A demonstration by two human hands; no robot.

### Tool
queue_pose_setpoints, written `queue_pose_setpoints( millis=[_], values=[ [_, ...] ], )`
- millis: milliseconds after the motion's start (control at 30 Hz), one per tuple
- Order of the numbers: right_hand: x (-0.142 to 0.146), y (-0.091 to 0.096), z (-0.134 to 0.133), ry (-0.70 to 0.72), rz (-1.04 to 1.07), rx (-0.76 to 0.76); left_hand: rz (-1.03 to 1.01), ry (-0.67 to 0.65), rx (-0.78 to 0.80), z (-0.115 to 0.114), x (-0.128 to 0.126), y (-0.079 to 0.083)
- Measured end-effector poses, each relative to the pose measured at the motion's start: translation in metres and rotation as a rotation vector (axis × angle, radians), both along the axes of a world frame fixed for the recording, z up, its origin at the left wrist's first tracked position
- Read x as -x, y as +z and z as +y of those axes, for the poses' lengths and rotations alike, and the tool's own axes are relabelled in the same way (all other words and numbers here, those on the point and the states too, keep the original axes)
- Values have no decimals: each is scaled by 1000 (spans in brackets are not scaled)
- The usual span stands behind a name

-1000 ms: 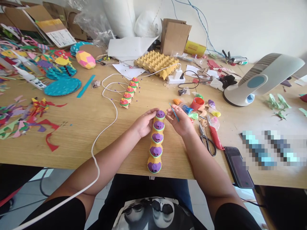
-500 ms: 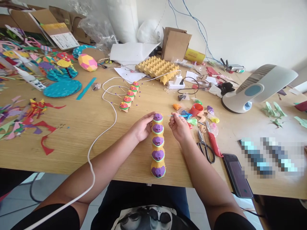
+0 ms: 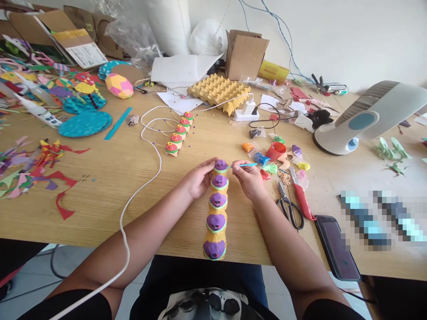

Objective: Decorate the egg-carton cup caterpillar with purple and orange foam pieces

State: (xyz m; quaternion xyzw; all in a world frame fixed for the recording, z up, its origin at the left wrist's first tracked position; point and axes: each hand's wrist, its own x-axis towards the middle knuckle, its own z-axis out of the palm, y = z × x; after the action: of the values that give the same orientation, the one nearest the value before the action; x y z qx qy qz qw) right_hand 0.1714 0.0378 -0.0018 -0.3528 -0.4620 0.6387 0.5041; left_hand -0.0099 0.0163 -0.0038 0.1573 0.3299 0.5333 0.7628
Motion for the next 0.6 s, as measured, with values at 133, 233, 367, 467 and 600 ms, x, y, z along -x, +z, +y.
queue_pose_setpoints(
  millis=[133, 233, 367, 467, 600],
  values=[
    [0, -2, 1, 29, -28, -78, 5, -5, 3, -1, 0, 1],
    [-1, -2, 1, 36, -35, -73, 2, -10, -10, -1, 0, 1],
    [-1, -1, 0, 58, -40, -64, -7, -21, -18, -1, 0, 0],
    [0, -1, 0, 74, -29, -65, -8, -19, -17, -1, 0, 0],
    [1, -2, 0, 64, -40, -63, -6, -21, -11, -1, 0, 1]
  ],
)
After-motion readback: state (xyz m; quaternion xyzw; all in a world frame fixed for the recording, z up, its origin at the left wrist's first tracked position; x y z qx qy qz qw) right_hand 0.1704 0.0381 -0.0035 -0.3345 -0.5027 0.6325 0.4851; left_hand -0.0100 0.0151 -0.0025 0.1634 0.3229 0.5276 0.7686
